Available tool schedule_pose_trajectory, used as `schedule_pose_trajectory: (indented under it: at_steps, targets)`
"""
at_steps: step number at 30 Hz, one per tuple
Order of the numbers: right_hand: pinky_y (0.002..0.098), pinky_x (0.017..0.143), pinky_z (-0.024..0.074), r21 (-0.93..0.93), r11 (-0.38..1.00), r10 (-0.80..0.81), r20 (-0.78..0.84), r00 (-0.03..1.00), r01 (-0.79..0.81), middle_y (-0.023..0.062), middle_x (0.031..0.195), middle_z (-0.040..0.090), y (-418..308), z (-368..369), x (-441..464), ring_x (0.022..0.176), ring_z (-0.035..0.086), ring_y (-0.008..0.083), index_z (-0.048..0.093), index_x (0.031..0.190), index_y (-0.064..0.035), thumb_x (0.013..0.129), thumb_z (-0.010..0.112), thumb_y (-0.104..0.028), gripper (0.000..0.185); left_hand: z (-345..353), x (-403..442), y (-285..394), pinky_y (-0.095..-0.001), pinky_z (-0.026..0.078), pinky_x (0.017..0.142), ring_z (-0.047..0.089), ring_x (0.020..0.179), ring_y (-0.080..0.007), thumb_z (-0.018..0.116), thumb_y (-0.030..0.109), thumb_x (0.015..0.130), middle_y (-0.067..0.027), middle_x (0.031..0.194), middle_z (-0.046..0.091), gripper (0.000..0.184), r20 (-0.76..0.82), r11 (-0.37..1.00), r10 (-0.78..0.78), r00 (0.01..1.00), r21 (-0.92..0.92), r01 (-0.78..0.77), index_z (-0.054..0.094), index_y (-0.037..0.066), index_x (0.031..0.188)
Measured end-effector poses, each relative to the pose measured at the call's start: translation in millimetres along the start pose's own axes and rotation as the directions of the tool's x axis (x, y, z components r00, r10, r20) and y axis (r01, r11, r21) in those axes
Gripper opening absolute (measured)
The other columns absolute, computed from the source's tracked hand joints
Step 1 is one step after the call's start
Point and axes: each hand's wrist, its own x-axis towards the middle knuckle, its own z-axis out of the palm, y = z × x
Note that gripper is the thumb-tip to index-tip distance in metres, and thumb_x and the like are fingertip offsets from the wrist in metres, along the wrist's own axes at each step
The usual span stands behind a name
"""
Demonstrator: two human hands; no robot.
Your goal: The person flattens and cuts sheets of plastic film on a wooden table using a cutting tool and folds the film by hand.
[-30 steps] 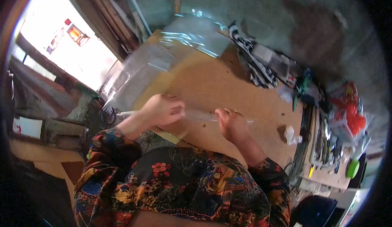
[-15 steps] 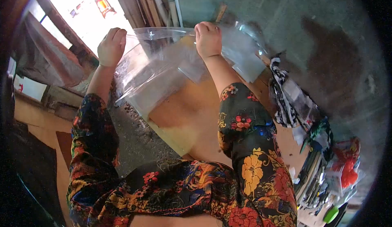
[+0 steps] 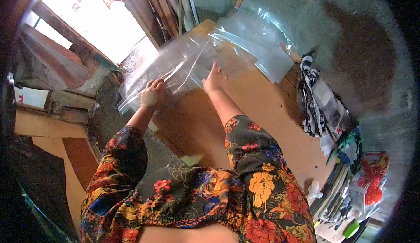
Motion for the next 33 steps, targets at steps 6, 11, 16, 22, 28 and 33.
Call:
schedule_pose_trajectory:
  at_steps: [6,11,16,22,28,33]
  targets:
    - [0.0412,0.089,0.0388,-0.018,0.995,-0.093,0.115,0.989,0.096,0.0217,0.112,0.050,13,-7,-4,0.102,0.049,0.0359,0.046,0.112,-0.0023,0.065,0.073,-0.021,0.057,6,-12,5,-0.0410,0.037,0.089,0.045,0.107,-0.0279,0.050,0.019,0.076,-0.0077,0.116,0.050,0.023,-0.049,1.000,0.015,0.999,0.001,-0.015,0.052,0.005,0.095]
    - [0.0391,0.076,0.0462,0.115,0.984,-0.158,0.187,0.970,0.138,0.0195,0.090,0.060,35,-21,-24,0.084,0.058,0.0298,0.057,0.088,-0.0001,0.066,0.070,-0.019,0.032,7,-13,9,-0.0456,0.028,0.096,0.037,0.117,-0.0306,0.054,0.025,0.075,-0.0140,0.124,0.043,0.036,-0.050,0.998,0.018,0.999,-0.062,-0.021,0.048,0.003,0.103]
    - [0.0298,0.059,0.0491,0.705,0.648,0.247,0.164,0.955,-0.288,0.0108,0.078,0.062,38,-112,-89,0.067,0.061,0.0170,0.059,0.088,-0.0015,0.079,0.057,-0.015,0.016,-11,-13,38,-0.0475,0.025,0.097,0.033,0.120,-0.0336,0.058,0.035,0.072,-0.0173,0.126,0.040,0.051,-0.066,0.997,0.058,0.996,0.055,-0.055,0.046,0.004,0.111]
    - [0.0253,0.058,0.0489,0.915,0.390,0.078,0.074,0.994,-0.099,0.0072,0.081,0.062,37,-155,-166,0.063,0.058,0.0120,0.060,0.092,-0.0010,0.085,0.049,-0.007,0.014,-55,-34,185,-0.0292,0.043,0.077,0.052,0.099,-0.0179,0.052,0.022,0.086,-0.0129,0.107,0.054,0.039,0.071,0.125,0.126,0.989,-0.991,0.055,0.045,-0.001,0.117]
    - [0.0257,0.054,0.0445,0.654,0.732,-0.113,-0.156,0.981,0.188,0.0038,0.072,0.061,40,-183,-213,0.060,0.055,0.0101,0.058,0.079,-0.0005,0.082,0.057,-0.009,0.010,-81,-50,227,-0.0237,0.044,0.074,0.054,0.086,-0.0104,0.042,0.032,0.092,-0.0039,0.094,0.058,0.040,0.249,-0.097,0.477,0.843,-0.938,0.332,0.051,-0.002,0.111]
    - [0.0252,0.051,0.0430,0.738,0.674,-0.009,0.041,0.999,-0.024,0.0035,0.069,0.059,55,-217,-240,0.055,0.051,0.0083,0.057,0.073,-0.0020,0.080,0.060,-0.009,0.010,-83,-41,229,-0.0242,0.046,0.069,0.059,0.081,-0.0139,0.039,0.033,0.093,-0.0057,0.088,0.061,0.040,0.402,-0.062,0.562,0.723,-0.851,0.522,0.053,-0.002,0.107]
